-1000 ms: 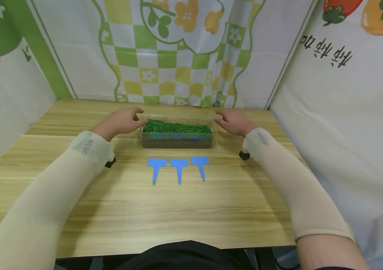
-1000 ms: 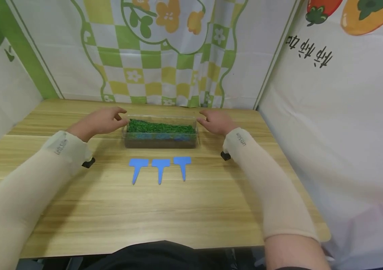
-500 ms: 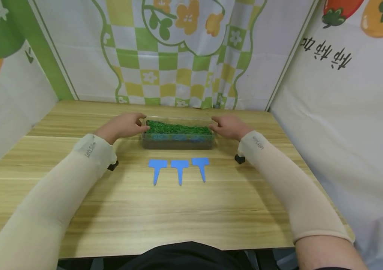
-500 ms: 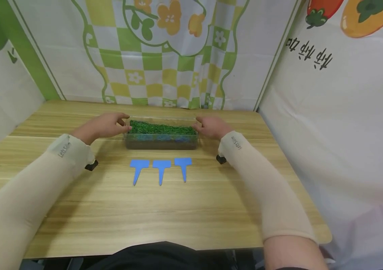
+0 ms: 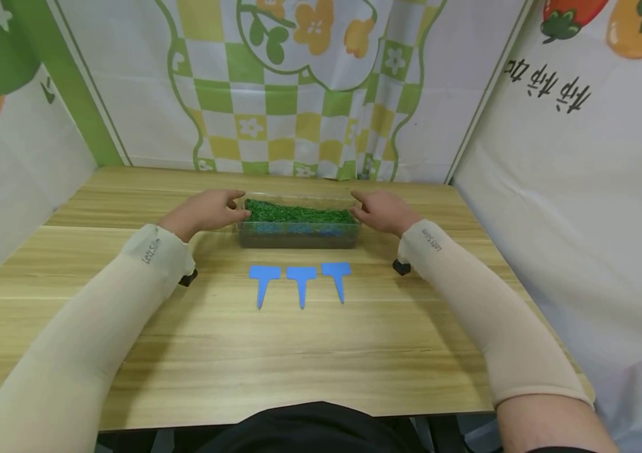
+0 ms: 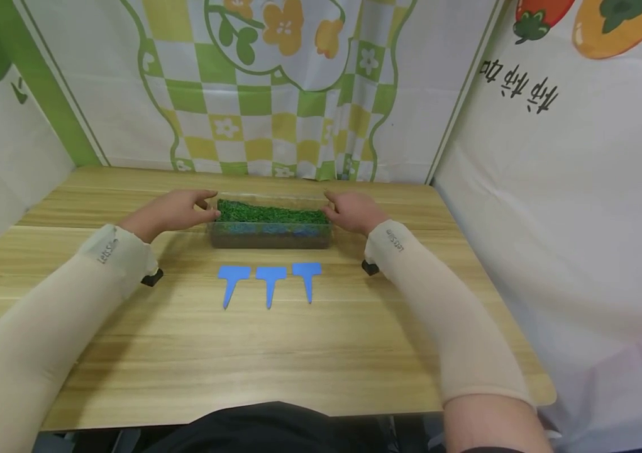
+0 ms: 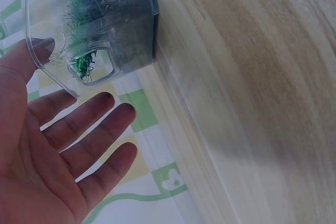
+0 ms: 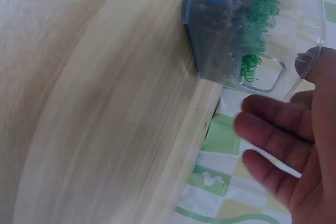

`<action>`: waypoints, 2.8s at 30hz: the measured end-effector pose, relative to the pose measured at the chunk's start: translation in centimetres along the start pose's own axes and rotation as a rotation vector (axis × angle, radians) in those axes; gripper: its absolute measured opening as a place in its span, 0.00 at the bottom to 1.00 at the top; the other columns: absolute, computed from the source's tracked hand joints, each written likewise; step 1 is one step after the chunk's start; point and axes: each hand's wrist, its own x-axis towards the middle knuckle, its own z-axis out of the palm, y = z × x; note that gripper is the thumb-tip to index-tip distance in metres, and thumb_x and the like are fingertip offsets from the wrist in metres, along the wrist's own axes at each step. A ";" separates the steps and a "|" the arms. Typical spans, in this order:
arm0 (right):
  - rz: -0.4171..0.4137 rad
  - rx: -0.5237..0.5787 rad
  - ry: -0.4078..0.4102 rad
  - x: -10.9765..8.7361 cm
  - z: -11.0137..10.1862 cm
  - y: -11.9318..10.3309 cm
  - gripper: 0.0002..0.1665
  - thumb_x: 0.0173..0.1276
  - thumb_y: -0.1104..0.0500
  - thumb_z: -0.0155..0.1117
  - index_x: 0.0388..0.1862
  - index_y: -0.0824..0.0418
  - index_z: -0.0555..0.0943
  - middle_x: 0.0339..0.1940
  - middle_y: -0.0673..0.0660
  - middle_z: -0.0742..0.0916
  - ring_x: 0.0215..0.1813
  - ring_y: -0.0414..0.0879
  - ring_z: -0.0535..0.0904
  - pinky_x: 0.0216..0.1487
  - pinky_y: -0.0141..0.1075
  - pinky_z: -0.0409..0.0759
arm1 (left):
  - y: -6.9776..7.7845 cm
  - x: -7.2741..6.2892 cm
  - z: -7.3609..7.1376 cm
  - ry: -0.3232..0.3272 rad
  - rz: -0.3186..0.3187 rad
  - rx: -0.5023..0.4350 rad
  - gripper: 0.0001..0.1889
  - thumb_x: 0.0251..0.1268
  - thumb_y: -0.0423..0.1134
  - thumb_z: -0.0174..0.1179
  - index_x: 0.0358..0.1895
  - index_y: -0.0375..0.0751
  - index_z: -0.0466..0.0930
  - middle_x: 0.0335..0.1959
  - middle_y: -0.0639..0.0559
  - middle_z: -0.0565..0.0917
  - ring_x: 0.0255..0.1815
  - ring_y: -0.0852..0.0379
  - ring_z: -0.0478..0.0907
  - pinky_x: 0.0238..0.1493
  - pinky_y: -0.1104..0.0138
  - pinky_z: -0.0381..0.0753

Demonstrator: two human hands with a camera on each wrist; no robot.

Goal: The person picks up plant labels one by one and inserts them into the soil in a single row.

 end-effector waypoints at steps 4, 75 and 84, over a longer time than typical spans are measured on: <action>0.021 -0.001 -0.001 -0.1 0.0 0.0 0.35 0.76 0.41 0.40 0.74 0.57 0.59 0.23 0.51 0.84 0.22 0.41 0.76 0.40 0.44 0.78 | -0.1 -0.1 -0.1 0.002 0.001 -0.006 0.38 0.69 0.61 0.47 0.76 0.48 0.48 0.66 0.36 0.69 0.60 0.39 0.73 0.56 0.42 0.71; 0.055 0.101 0.041 -1.4 1.2 -0.1 0.33 0.77 0.42 0.38 0.75 0.56 0.59 0.10 0.51 0.75 0.11 0.42 0.59 0.18 0.39 0.65 | -0.3 -0.6 0.6 -0.075 -0.001 -0.169 0.38 0.71 0.61 0.42 0.77 0.51 0.39 0.69 0.34 0.63 0.64 0.36 0.68 0.58 0.41 0.69; 0.048 0.080 0.057 -1.3 1.3 -0.2 0.33 0.77 0.42 0.39 0.74 0.56 0.61 0.20 0.51 0.80 0.20 0.44 0.72 0.27 0.41 0.71 | -0.7 -0.5 1.2 -0.061 0.005 -0.162 0.37 0.72 0.61 0.41 0.77 0.53 0.38 0.65 0.36 0.69 0.60 0.38 0.72 0.56 0.42 0.71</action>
